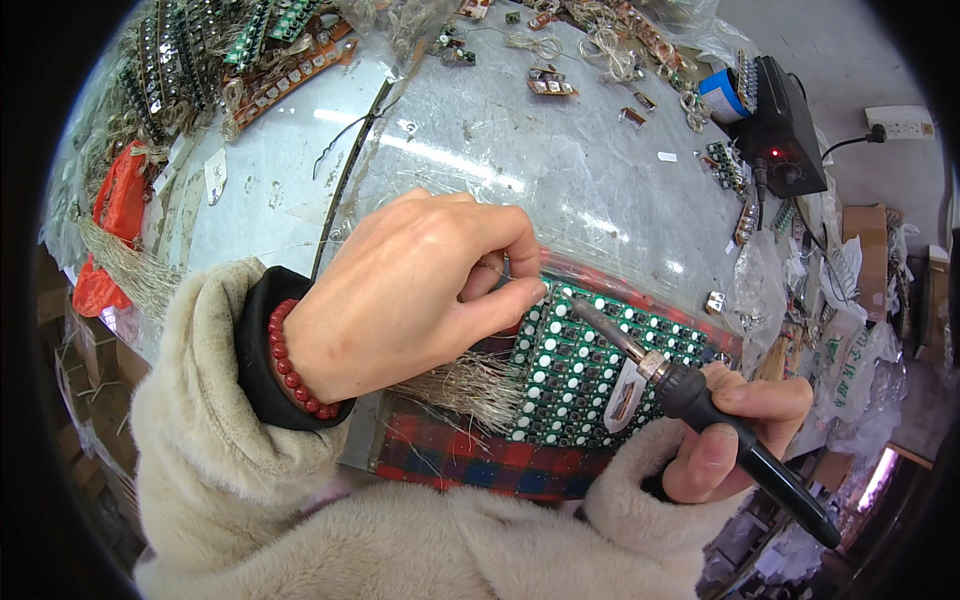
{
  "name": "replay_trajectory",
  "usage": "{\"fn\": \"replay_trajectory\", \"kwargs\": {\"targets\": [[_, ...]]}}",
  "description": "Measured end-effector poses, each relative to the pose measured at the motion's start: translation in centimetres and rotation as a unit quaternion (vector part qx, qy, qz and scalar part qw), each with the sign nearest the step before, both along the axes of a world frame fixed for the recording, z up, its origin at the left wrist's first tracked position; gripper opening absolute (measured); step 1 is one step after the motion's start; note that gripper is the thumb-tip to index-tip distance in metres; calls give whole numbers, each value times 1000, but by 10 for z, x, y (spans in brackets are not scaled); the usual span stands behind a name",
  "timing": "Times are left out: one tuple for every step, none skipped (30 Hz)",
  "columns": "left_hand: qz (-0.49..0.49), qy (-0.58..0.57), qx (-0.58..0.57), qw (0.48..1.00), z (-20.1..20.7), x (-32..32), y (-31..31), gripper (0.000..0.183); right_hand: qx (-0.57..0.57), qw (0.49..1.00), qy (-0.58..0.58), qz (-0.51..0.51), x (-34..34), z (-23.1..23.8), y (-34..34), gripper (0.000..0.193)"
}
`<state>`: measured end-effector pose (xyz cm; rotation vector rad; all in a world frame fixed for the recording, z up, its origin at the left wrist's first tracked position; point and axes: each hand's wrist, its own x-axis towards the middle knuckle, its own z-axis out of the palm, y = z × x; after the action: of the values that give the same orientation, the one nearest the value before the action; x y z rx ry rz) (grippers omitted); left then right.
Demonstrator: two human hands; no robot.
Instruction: The person solders thin wire strands onto green LED light boards, holding a soldering iron in one hand while positioning and pressing wires against the board pads with the other. They reposition the board, feed wire from a spool, and work on successive boards across the workbench.
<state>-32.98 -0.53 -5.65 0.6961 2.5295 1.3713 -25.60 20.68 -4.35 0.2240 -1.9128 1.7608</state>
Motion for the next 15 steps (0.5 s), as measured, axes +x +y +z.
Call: {"fn": "replay_trajectory", "kwargs": {"targets": [[1,-1,-7,1000,0,0,0,13,-3,1000,-3,8,0,0,0,44],[0,0,0,1000,0,0,0,13,5,1000,3,1,0,-1,0,44],[0,0,0,1000,0,0,0,13,6,1000,4,1,0,-1,1,44],[1,-2,-7,1000,0,0,0,13,1,1000,1,7,0,-1,1,44],[0,-3,0,1000,0,0,0,13,7,1000,2,1,0,-2,1,44],[0,-6,0,1000,0,0,0,13,6,1000,0,0,1,-2,0,44],[0,-7,-6,1000,0,0,0,13,0,1000,-3,6,1,-2,0,44],[0,-10,0,1000,0,0,0,13,11,1000,2,-5,1,-3,-1,44],[0,-10,0,1000,0,0,0,13,16,1000,6,-9,1,-3,-2,44],[1,-11,-6,1000,0,0,0,13,16,1000,5,-13,1,-3,-2,44],[-1,-8,-1,1000,0,0,0,13,20,1000,6,-15,1,-3,-3,44],[-1,-6,-2,1000,1,0,0,13,20,1000,1,-16,2,-3,-3,44],[0,-5,-10,1000,1,0,0,13,13,1000,-6,-11,2,-2,-3,44],[-1,-2,-4,1000,1,0,0,13,18,1000,-4,-14,2,-2,-3,44],[-1,-1,-5,1000,1,1,-1,13,17,1000,-5,-11,2,-2,-3,44]]}}
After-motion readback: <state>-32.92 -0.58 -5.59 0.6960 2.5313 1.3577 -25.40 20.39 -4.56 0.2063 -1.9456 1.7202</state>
